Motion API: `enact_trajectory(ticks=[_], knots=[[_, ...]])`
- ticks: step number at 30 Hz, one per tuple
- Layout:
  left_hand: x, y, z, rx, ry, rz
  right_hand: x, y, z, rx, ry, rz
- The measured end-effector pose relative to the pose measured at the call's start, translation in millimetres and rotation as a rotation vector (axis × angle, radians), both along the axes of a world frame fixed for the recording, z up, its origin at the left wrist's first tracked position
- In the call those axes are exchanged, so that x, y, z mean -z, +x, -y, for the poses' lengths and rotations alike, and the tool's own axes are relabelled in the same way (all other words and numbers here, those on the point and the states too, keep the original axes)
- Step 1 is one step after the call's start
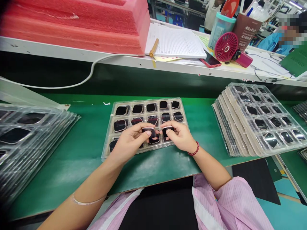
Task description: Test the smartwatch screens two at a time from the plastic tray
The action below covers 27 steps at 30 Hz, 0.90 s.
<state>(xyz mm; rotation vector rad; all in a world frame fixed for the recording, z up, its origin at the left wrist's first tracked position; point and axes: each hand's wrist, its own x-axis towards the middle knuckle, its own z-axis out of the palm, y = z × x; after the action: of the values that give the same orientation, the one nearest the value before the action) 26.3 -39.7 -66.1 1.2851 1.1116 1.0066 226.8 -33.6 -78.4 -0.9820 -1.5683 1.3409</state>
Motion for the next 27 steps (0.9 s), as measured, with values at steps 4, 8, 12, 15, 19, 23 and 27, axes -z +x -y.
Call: enact_trajectory(ticks=[4, 8, 12, 15, 19, 23, 27], knots=[[-1.0, 0.1, 1.1, 0.026, -0.016, 0.042, -0.5, 0.2, 0.3, 0.016, 0.033, -0.004], [0.8, 0.5, 0.6, 0.044, -0.02, 0.071, -1.5, -0.1, 0.3, 0.028, 0.075, 0.047], [1.3, 0.2, -0.4, 0.034, -0.012, 0.053, -2.4, -0.4, 0.5, 0.038, 0.103, 0.064], [0.1, 0.1, -0.1, 0.035, -0.025, 0.053, -2.5, -0.3, 1.0, 0.053, 0.12, 0.085], [3.8, -0.4, 0.5, 0.039, -0.054, 0.079, -3.0, 0.1, 2.1, 0.044, 0.11, 0.096], [12.0, -2.9, -3.2, 0.063, -0.065, 0.156, -3.0, -0.5, 1.6, 0.05, 0.099, 0.083], [8.9, -7.3, -8.3, 0.196, -0.234, 0.416, -1.3, 0.0, -2.1, 0.063, 0.048, 0.032]])
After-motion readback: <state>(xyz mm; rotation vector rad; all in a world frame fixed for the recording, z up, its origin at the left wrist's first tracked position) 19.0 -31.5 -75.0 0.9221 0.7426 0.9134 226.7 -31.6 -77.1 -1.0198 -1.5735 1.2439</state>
